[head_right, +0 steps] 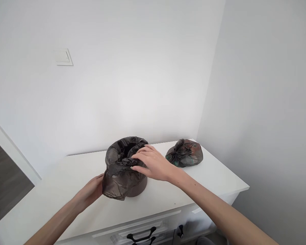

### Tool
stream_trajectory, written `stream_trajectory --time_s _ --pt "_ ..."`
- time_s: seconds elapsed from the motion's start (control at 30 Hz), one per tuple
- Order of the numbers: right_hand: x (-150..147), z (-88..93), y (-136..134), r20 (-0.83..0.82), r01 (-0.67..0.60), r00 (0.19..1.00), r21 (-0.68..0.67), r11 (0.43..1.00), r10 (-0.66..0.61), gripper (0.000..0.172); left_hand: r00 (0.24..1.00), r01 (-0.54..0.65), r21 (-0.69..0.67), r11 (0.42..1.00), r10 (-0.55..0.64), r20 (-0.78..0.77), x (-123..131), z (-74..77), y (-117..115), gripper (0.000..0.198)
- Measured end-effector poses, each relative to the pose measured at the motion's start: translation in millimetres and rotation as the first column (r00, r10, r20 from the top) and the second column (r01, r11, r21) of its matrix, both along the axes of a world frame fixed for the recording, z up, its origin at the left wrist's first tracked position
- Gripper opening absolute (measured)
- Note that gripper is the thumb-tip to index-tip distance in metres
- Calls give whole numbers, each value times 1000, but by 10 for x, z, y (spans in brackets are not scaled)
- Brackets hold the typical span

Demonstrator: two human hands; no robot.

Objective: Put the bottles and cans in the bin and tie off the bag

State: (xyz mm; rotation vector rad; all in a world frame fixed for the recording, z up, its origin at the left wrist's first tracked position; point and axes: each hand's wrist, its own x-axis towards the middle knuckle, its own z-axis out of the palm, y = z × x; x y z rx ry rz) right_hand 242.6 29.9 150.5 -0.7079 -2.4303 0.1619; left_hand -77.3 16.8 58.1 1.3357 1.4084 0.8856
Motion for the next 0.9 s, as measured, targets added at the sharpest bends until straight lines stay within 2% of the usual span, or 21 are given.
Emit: stream_trajectory --time_s 0.07,0.13,0.2,0.33,0.47,0.67,0.9 --pt "-41 2 34 58 -40 998 39 998 37 23 995 -74 83 994 79 -62 37 -158 -7 68" --pt "-18 8 27 86 -43 996 61 997 38 22 972 -140 182 973 170 -160 52 -301 -1 75" --pt "61 33 -43 125 -15 992 84 996 4 25 946 -151 267 952 217 -241 77 -429 4 78" --pt "354 88 -306 255 32 964 164 986 -74 30 904 -134 355 925 261 -340 144 -669 -13 68" --pt "826 76 -568 334 107 925 224 969 -180 32 833 -123 413 902 320 -451 123 -868 -21 54" --pt "1735 -14 -733 380 349 832 207 914 -404 41 761 -55 455 889 333 -557 72 -950 24 37" --pt "2533 -159 -449 366 602 684 206 771 -632 42 721 -40 465 885 347 -600 47 -1024 104 37"
